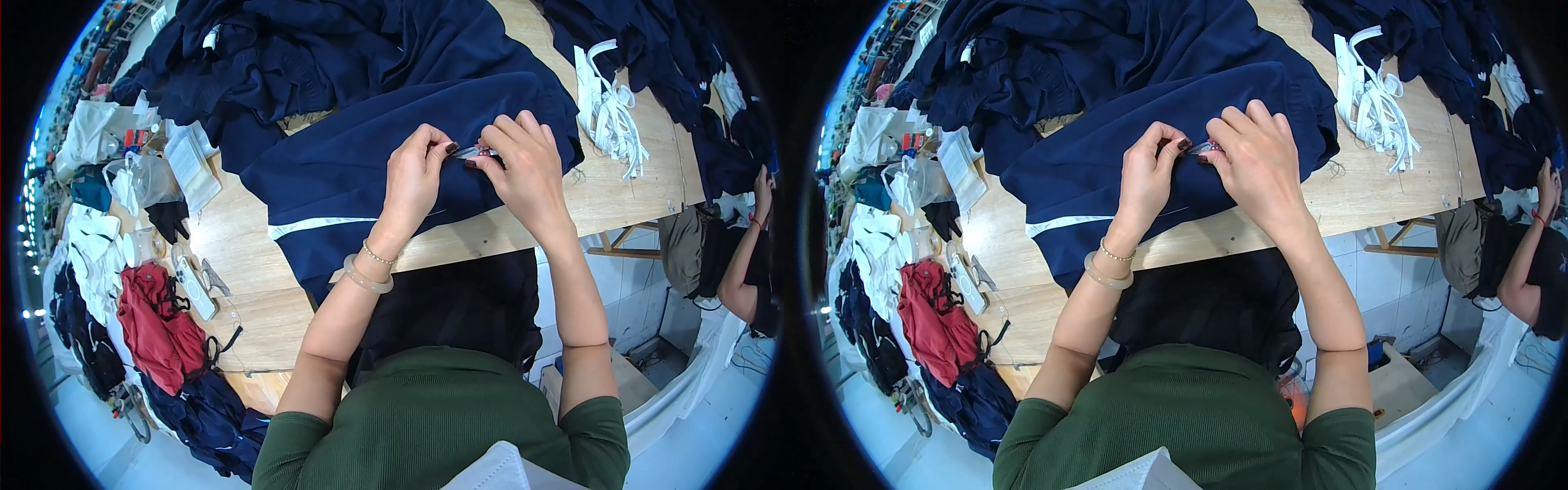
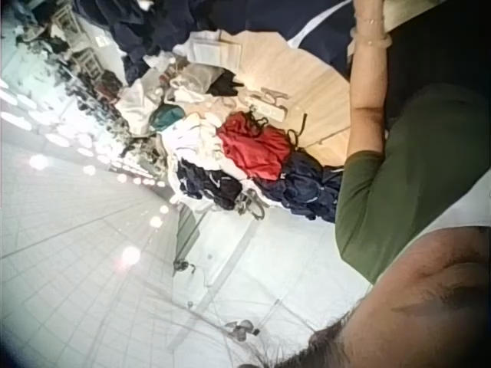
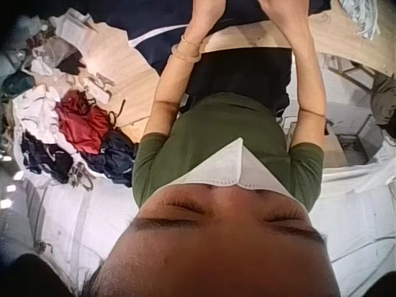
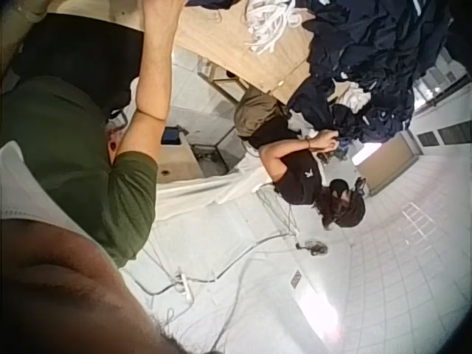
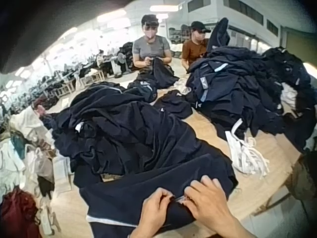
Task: The recorder is using thread snips to trim loose threads from dark blue garments in a factory setting.
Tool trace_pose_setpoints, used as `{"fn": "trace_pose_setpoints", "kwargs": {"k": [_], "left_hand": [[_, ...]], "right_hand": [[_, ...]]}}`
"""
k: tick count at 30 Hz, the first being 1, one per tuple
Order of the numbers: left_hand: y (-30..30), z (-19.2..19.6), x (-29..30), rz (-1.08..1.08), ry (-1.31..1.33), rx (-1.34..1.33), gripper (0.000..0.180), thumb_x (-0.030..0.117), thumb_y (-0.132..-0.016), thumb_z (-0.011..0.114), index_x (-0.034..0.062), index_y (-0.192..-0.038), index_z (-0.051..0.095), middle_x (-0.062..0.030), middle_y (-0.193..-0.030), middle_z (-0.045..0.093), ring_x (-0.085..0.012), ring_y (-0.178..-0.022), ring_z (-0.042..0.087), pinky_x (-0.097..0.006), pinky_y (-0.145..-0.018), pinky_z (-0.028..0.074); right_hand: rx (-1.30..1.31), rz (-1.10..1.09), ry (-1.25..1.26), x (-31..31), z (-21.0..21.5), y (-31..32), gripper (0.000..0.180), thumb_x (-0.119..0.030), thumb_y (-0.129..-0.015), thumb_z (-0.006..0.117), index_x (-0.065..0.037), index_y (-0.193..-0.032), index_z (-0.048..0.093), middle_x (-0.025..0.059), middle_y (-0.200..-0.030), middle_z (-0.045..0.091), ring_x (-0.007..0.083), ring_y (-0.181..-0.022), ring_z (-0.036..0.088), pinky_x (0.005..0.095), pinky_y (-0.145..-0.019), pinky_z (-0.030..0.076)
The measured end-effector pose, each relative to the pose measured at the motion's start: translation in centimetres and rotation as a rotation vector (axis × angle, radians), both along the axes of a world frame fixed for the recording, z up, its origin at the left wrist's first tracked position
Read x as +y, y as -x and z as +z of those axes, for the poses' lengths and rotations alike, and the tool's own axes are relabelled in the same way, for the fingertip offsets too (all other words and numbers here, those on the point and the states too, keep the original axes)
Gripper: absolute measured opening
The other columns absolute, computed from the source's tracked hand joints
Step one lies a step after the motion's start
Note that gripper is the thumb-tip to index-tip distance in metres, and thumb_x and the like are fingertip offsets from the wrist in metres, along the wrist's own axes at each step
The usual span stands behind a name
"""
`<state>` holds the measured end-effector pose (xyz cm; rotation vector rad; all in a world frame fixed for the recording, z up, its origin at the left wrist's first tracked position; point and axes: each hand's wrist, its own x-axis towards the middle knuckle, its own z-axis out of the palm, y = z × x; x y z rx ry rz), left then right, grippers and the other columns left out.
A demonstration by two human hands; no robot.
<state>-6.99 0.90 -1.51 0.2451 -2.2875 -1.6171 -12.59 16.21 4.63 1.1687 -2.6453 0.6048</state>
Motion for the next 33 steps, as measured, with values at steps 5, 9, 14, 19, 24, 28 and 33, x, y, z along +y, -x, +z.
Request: {"fn": "trace_pose_setpoints", "kwargs": {"k": [5,9,14,19,24,28,33], "left_hand": [[-0.3,0.9,-1.6,0.048,-0.139,0.053,0.006,0.000,-0.093,0.052,-0.0031,-0.088,0.056,-0.0109,-0.079,0.066,-0.0175,-0.071,0.064,-0.029,-0.067,0.051],[-3.7,2.4,-9.7,0.359,-0.006,0.103,0.033,0.019,-0.102,0.043,0.0025,-0.082,0.064,-0.0041,-0.086,0.069,-0.0073,-0.072,0.058,-0.021,-0.060,0.044],[-12.1,1.7,-18.7,0.612,0.130,-0.274,0.032,0.028,-0.100,0.049,0.0015,-0.091,0.064,-0.0005,-0.080,0.066,-0.0048,-0.069,0.057,-0.019,-0.058,0.041],[-17.3,-1.9,-19.1,0.634,-0.031,-0.508,0.026,0.021,-0.099,0.051,-0.0011,-0.096,0.065,-0.0025,-0.079,0.065,-0.0048,-0.065,0.055,-0.018,-0.055,0.041],[-15.6,-0.3,-16.3,0.586,-0.303,-0.532,0.028,0.021,-0.095,0.056,-0.0001,-0.109,0.068,0.0044,-0.074,0.056,-0.0031,-0.063,0.046,-0.019,-0.055,0.036],[-15.1,0.3,-16.8,0.544,-0.406,-0.470,0.019,0.016,-0.092,0.062,0.0017,-0.103,0.068,0.0055,-0.077,0.058,-0.0028,-0.064,0.046,-0.018,-0.057,0.036],[-13.0,4.4,-14.5,0.456,-0.791,-0.150,0.018,0.012,-0.092,0.064,0.0030,-0.107,0.065,0.0036,-0.084,0.063,-0.0035,-0.068,0.054,-0.017,-0.065,0.043]], "right_hand": [[-0.021,-0.015,0.034,0.2,0.3,0.3,0.016,-0.014,-0.076,0.073,-0.007,-0.087,0.063,0.0038,-0.083,0.057,0.0215,-0.082,0.050,0.0333,-0.070,0.038],[-0.650,-0.137,0.850,1.5,0.2,0.3,0.016,-0.015,-0.092,0.062,-0.002,-0.100,0.059,0.0021,-0.088,0.060,0.0118,-0.068,0.051,0.0245,-0.062,0.044],[-1.315,-0.014,0.972,2.5,-0.6,-0.4,0.026,-0.031,-0.100,0.048,-0.007,-0.101,0.059,-0.0020,-0.082,0.050,0.0052,-0.069,0.048,0.0208,-0.063,0.042],[-1.188,-0.139,0.844,0.1,-7.0,1.0,0.020,-0.023,-0.100,0.048,-0.005,-0.099,0.058,-0.0003,-0.085,0.054,0.0080,-0.077,0.054,0.0225,-0.074,0.047],[-1.215,-0.106,0.859,0.4,-7.1,1.2,0.020,-0.021,-0.101,0.047,-0.005,-0.099,0.058,0.0019,-0.087,0.059,0.0092,-0.082,0.057,0.0234,-0.081,0.048],[-1.254,-0.089,0.893,0.4,-6.4,0.9,0.023,-0.025,-0.102,0.045,-0.006,-0.098,0.057,0.0014,-0.086,0.057,0.0095,-0.080,0.056,0.0243,-0.081,0.047],[-1.323,0.014,1.051,0.7,-5.4,0.7,0.018,-0.021,-0.099,0.053,-0.005,-0.095,0.058,0.0013,-0.085,0.058,0.0088,-0.081,0.057,0.0241,-0.082,0.047]]}}
